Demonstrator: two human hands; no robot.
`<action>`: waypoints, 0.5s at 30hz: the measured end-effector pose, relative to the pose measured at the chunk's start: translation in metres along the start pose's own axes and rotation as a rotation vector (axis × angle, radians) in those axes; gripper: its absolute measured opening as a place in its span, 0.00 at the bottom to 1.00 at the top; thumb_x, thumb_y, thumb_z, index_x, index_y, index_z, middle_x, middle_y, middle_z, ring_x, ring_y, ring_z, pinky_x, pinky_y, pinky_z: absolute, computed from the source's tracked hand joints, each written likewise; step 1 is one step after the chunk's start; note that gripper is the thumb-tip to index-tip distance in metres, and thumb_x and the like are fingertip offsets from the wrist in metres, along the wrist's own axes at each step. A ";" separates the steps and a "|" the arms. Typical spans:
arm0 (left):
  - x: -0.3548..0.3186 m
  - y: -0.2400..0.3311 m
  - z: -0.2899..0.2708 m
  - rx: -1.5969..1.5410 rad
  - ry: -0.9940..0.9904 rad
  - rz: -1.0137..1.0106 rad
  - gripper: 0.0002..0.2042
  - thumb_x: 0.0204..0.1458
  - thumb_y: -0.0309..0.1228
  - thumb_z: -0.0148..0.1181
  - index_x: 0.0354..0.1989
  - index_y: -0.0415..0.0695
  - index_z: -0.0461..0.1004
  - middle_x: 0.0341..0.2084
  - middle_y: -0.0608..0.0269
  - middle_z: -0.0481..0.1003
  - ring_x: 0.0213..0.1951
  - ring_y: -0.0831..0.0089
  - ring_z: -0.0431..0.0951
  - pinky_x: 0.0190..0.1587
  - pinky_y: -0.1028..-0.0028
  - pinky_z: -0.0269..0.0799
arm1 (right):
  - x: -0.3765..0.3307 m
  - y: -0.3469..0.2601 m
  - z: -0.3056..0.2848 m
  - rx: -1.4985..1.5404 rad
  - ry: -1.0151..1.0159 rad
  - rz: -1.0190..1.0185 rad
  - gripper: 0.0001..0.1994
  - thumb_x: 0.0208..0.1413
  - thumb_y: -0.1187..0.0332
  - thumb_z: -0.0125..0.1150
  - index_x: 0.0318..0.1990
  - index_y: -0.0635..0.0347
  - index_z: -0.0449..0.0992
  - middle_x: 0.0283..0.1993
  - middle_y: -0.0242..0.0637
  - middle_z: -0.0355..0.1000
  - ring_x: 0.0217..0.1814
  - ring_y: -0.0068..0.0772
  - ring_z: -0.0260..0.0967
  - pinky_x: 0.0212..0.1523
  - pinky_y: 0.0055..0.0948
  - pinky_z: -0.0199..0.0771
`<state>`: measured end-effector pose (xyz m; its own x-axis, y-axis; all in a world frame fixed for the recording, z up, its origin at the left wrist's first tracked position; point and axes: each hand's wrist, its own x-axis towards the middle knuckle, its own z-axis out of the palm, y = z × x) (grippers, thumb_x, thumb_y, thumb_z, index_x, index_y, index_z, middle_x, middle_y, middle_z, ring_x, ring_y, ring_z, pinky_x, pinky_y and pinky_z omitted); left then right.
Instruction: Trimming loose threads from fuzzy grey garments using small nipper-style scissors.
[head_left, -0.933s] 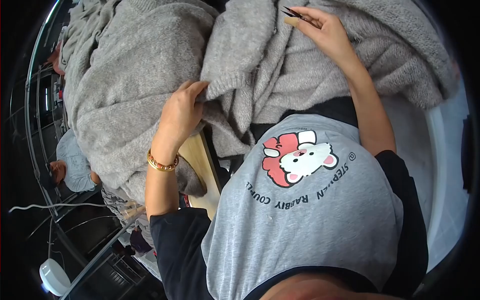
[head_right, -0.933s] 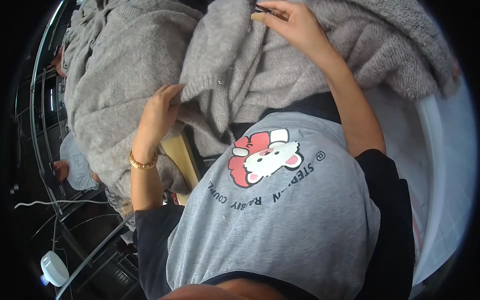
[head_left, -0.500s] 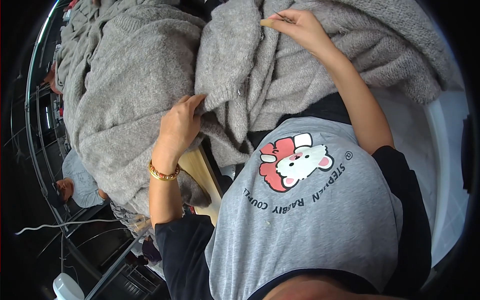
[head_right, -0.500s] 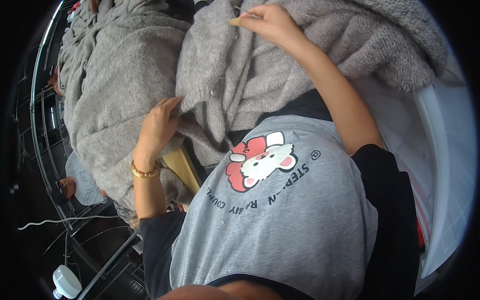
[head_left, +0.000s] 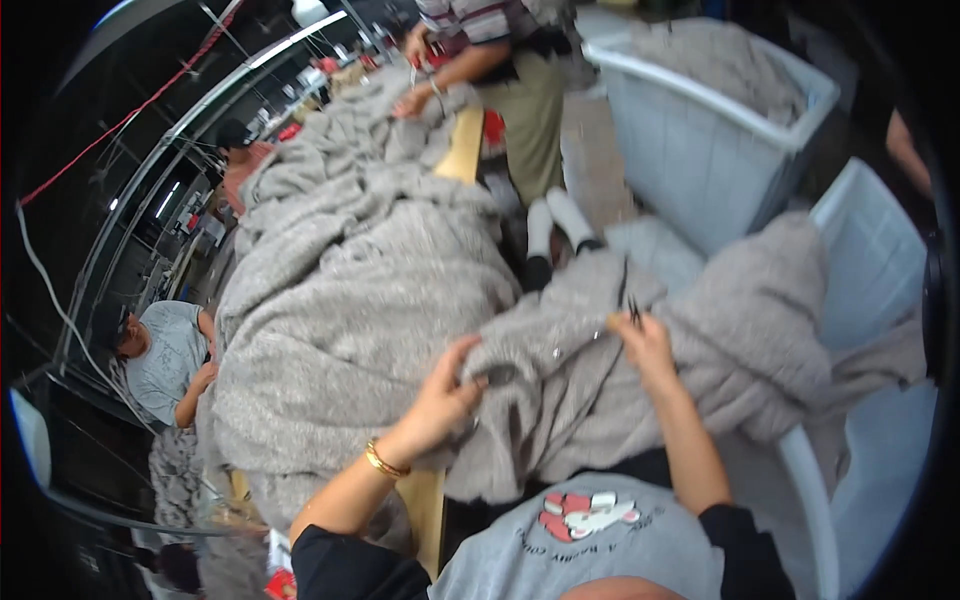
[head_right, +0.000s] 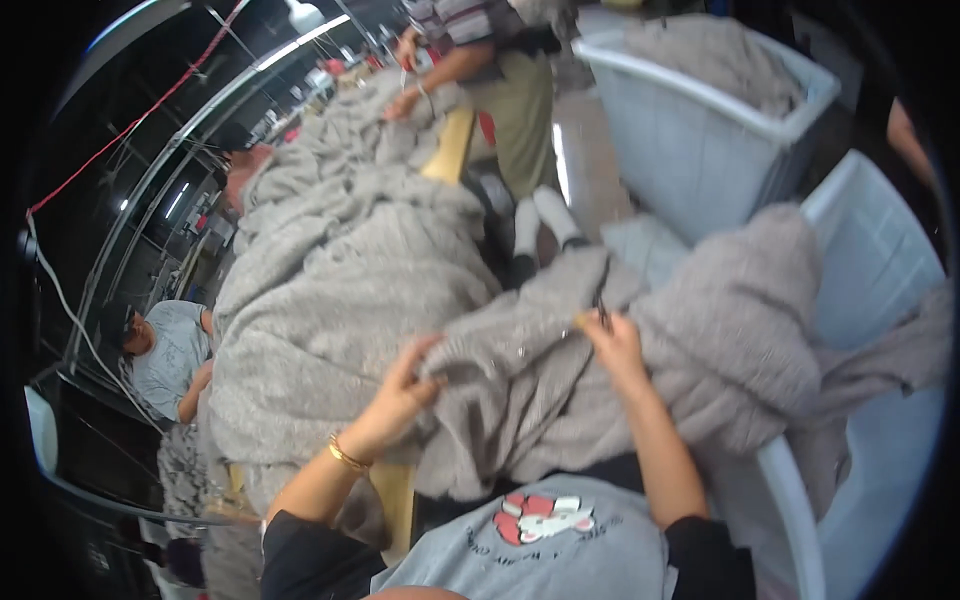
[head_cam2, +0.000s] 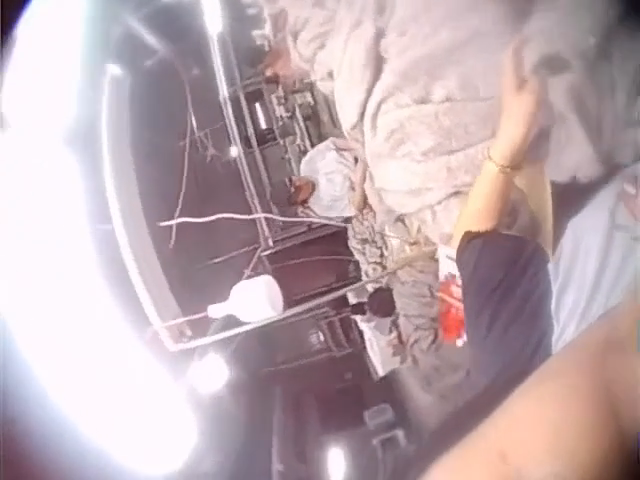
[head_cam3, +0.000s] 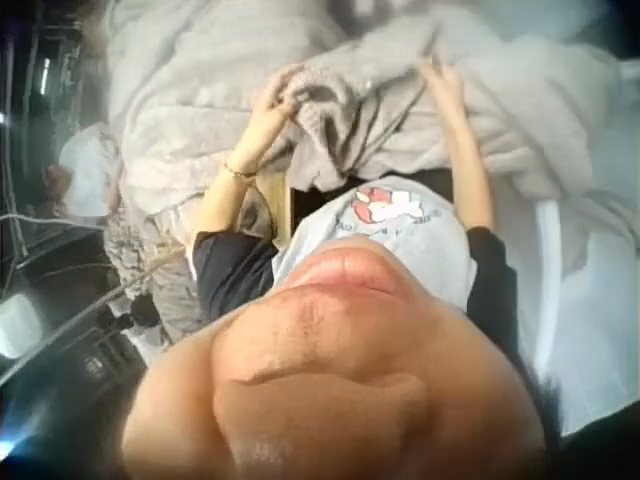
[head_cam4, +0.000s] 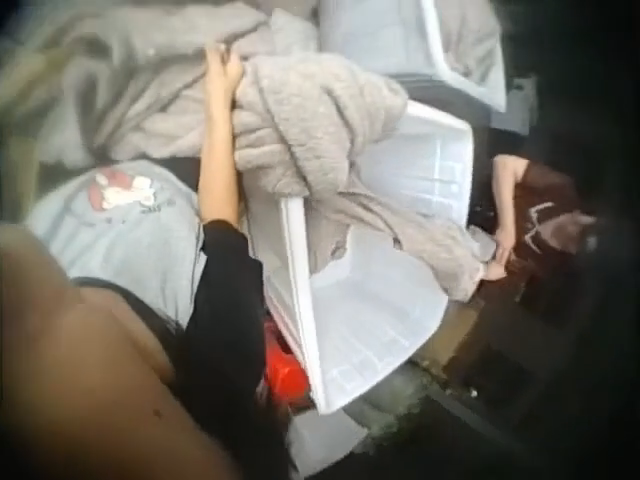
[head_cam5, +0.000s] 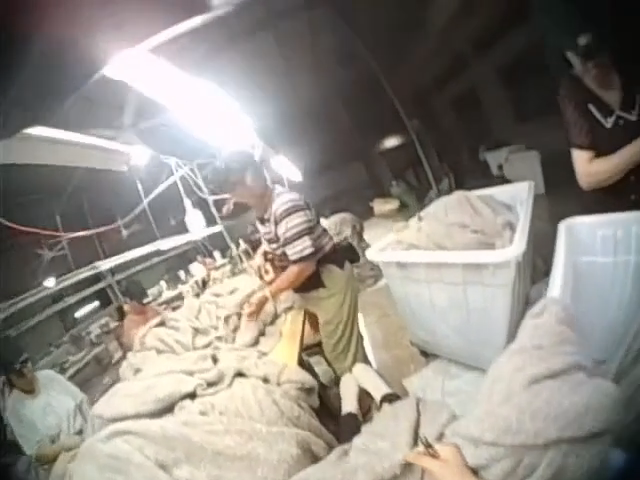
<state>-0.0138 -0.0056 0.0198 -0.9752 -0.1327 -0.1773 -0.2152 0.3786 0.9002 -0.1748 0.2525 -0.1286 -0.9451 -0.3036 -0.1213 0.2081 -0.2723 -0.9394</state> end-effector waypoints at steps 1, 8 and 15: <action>0.000 -0.037 0.001 0.094 -0.001 0.038 0.33 0.51 0.26 0.60 0.67 0.38 0.55 0.62 0.46 0.62 0.61 0.59 0.66 0.63 0.68 0.60 | -0.003 -0.001 0.000 0.004 -0.009 0.034 0.05 0.58 0.67 0.63 0.39 0.56 0.78 0.22 0.17 0.63 0.19 0.08 0.52 0.18 0.15 0.49; -0.052 -0.072 0.037 1.082 -0.131 0.019 0.38 0.48 0.46 0.64 0.62 0.38 0.58 0.40 0.38 0.73 0.38 0.46 0.79 0.40 0.57 0.76 | -0.020 0.000 0.000 0.057 -0.014 0.070 0.11 0.58 0.68 0.62 0.48 0.54 0.75 0.19 0.15 0.57 0.15 0.07 0.47 0.14 0.14 0.41; -0.027 -0.033 0.007 0.556 -0.431 -0.031 0.18 0.50 0.24 0.57 0.51 0.38 0.73 0.35 0.52 0.78 0.34 0.66 0.80 0.38 0.69 0.76 | -0.027 -0.012 0.007 -0.018 -0.111 0.053 0.13 0.59 0.72 0.59 0.51 0.57 0.74 0.19 0.15 0.55 0.15 0.06 0.45 0.14 0.14 0.42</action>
<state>0.0196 -0.0075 -0.0076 -0.8772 0.1803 -0.4449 -0.1262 0.8076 0.5761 -0.1497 0.2578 -0.1114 -0.8990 -0.4164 -0.1359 0.2515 -0.2367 -0.9385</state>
